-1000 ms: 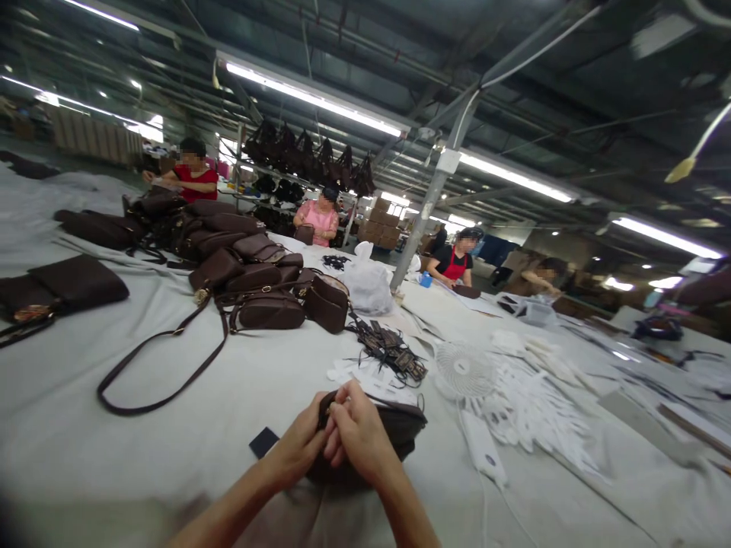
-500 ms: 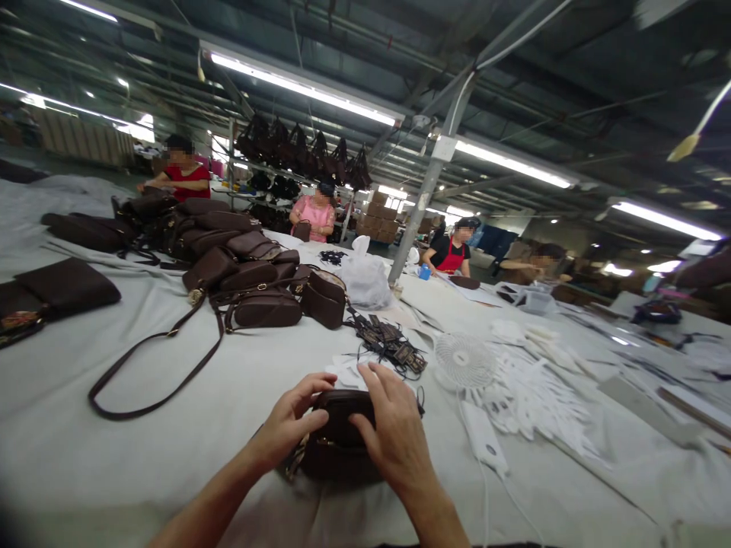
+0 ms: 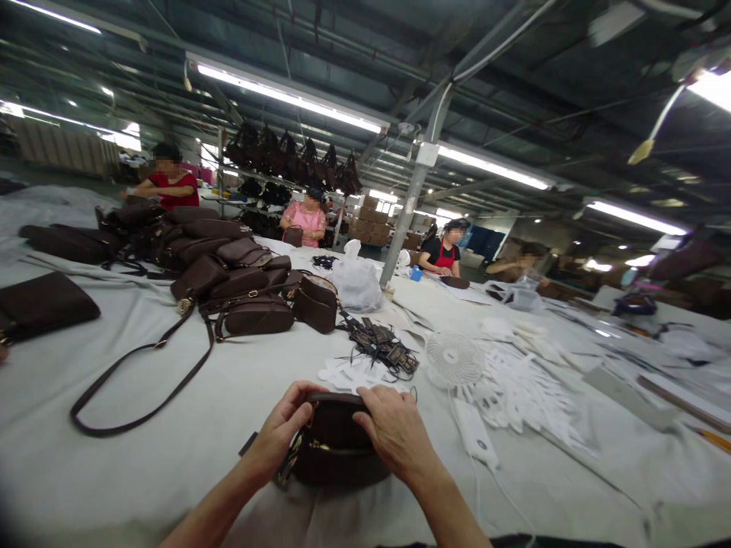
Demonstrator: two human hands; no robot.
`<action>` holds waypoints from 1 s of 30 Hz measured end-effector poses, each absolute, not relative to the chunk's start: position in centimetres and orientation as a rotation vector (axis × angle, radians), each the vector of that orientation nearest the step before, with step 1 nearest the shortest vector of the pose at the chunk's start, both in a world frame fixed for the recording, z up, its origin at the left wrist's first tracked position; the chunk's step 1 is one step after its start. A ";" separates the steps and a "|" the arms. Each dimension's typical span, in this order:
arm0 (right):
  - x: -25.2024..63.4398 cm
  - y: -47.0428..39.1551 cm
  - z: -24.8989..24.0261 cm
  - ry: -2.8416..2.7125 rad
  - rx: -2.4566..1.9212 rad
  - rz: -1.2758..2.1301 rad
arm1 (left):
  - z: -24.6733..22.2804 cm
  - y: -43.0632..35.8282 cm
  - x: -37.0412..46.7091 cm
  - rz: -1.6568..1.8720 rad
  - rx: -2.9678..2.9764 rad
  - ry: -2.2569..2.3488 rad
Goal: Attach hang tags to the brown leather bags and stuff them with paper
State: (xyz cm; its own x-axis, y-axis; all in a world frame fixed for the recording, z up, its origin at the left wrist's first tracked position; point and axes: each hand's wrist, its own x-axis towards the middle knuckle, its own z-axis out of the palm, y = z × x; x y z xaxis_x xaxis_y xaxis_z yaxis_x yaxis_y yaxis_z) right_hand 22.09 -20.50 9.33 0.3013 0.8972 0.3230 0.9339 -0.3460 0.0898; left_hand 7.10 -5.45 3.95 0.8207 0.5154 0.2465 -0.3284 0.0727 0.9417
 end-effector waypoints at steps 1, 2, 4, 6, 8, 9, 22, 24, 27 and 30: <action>22.0 -20.5 9.6 -1.739 -2.450 -0.466 | 4.2 -5.6 7.2 0.645 1.391 0.184; 22.0 -20.4 9.7 -1.748 -2.456 -0.440 | 4.5 -5.7 7.3 0.650 1.419 0.212; 22.0 -20.4 9.7 -1.743 -2.452 -0.402 | 4.8 -5.7 7.5 0.659 1.440 0.270; 22.0 -20.3 9.3 -1.715 -2.428 -0.425 | 4.9 -5.3 7.5 0.654 1.413 0.274; 21.9 -20.2 8.7 -1.699 -2.374 -0.492 | 4.6 -4.8 7.2 0.636 1.369 0.222; 21.8 -20.1 8.3 -1.707 -2.333 -0.525 | 4.4 -4.5 6.9 0.618 1.351 0.184; 16.0 -18.3 6.1 -1.732 -2.028 -0.772 | 1.7 -5.7 7.7 0.777 1.486 0.137; 15.8 -17.6 5.9 -1.711 -1.979 -0.856 | 1.6 -5.6 7.8 0.787 1.499 0.119; 15.4 -16.6 5.9 -1.663 -2.005 -0.891 | 1.4 -5.4 7.8 0.811 1.516 0.094; 15.0 -15.9 5.9 -1.578 -2.093 -0.951 | 1.4 -5.5 7.7 0.849 1.523 0.117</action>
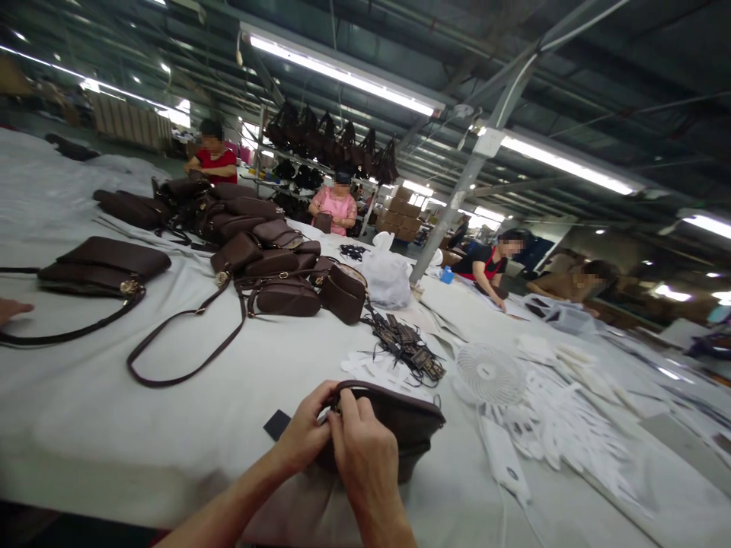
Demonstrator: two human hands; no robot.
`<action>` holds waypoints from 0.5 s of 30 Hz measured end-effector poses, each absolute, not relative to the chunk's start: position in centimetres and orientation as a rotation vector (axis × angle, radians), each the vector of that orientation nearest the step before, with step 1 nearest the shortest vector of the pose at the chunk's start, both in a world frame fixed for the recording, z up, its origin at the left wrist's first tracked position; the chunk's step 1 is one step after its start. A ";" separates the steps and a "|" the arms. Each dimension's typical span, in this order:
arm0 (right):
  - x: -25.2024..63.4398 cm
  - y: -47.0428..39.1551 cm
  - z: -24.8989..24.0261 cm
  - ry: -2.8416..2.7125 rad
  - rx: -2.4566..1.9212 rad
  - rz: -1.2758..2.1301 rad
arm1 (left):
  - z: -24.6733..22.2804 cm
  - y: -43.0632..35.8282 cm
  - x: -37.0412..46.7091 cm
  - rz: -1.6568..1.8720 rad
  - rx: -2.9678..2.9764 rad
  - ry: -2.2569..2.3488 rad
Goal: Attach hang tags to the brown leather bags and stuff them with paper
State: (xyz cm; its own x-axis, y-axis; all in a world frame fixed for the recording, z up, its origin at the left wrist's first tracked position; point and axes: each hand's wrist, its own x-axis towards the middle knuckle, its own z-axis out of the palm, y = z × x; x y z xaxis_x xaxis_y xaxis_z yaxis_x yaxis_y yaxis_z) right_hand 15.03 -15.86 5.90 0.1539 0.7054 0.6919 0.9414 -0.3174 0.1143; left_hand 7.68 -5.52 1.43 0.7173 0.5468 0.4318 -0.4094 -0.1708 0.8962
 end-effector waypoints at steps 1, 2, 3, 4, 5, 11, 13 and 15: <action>15.0 -15.8 5.9 -1.568 -2.092 -0.964 | 1.6 -5.6 7.6 0.850 1.534 0.127; 15.2 -15.8 6.0 -1.572 -2.080 -0.958 | 1.7 -5.6 7.5 0.842 1.548 0.136; 15.5 -15.9 6.1 -1.573 -2.069 -0.928 | 1.9 -5.6 7.4 0.828 1.558 0.146; 15.9 -16.1 6.3 -1.558 -2.075 -0.877 | 2.1 -5.6 7.4 0.812 1.564 0.157; 16.4 -16.3 6.5 -1.520 -2.104 -0.810 | 2.3 -5.6 7.4 0.795 1.564 0.165; 19.1 -18.2 7.5 -1.253 -2.332 -0.491 | 1.7 -5.7 7.6 0.822 1.632 0.212; 19.3 -18.4 7.6 -1.296 -2.307 -0.519 | 1.2 -6.0 7.4 1.003 1.748 0.243; 19.1 -18.4 7.7 -1.345 -2.250 -0.617 | 1.0 -6.3 7.0 1.228 1.898 0.265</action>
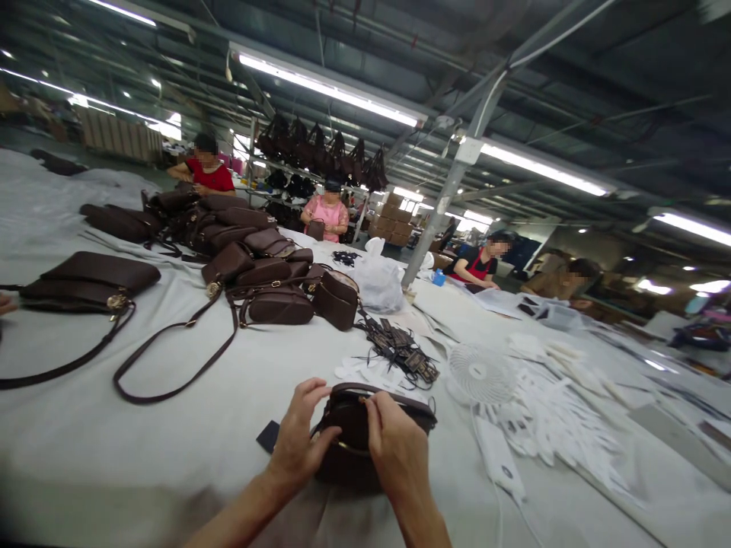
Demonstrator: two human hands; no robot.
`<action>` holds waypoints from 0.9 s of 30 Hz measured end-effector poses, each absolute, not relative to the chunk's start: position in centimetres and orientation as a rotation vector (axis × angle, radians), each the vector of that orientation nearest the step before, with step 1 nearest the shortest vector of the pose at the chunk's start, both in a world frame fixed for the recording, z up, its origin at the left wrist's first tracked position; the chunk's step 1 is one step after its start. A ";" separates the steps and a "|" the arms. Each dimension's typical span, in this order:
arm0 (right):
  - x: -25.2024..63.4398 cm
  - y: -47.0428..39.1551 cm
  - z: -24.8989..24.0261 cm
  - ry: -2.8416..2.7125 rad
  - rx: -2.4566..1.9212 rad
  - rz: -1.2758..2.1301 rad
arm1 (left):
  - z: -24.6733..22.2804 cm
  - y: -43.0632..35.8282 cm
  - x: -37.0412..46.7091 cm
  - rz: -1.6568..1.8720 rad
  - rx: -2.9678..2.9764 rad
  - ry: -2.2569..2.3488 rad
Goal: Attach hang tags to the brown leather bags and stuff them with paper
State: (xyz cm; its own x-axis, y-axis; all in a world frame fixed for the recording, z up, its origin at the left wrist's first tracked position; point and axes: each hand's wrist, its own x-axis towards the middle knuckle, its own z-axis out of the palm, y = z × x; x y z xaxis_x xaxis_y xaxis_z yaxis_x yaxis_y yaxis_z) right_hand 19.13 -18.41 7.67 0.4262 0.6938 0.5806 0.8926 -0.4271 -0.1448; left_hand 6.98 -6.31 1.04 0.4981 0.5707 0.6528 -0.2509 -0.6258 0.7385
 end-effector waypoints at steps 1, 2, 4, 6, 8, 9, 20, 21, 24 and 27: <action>19.0 -18.4 7.7 -1.372 -2.218 -0.669 | 1.3 -6.4 6.7 1.299 1.969 0.259; 19.0 -18.4 7.8 -1.402 -2.187 -0.709 | 1.7 -6.3 6.5 1.326 2.022 0.248; 19.0 -18.4 7.9 -1.459 -2.140 -0.756 | 3.3 -5.9 6.3 1.269 2.056 0.250; 19.1 -18.4 7.9 -1.492 -2.118 -0.777 | 5.5 -5.2 6.4 1.134 2.040 0.291; 19.3 -18.4 7.8 -1.502 -2.106 -0.791 | 7.5 -4.4 6.9 0.952 2.060 0.274; 19.4 -18.4 7.6 -1.507 -2.101 -0.801 | 8.2 -4.0 7.1 0.864 2.079 0.239; 17.7 -17.7 8.0 -1.743 -1.853 -1.088 | 8.6 -2.3 7.8 0.372 1.734 0.354; 17.4 -17.5 8.2 -1.749 -1.857 -1.052 | 8.8 -2.3 7.8 0.413 1.771 0.346; 17.1 -16.8 7.5 -1.749 -1.855 -1.018 | 9.4 -2.5 7.6 0.534 1.985 0.329; 18.2 -15.9 5.4 -1.788 -1.782 -1.134 | 9.1 -3.0 7.5 0.651 2.175 0.324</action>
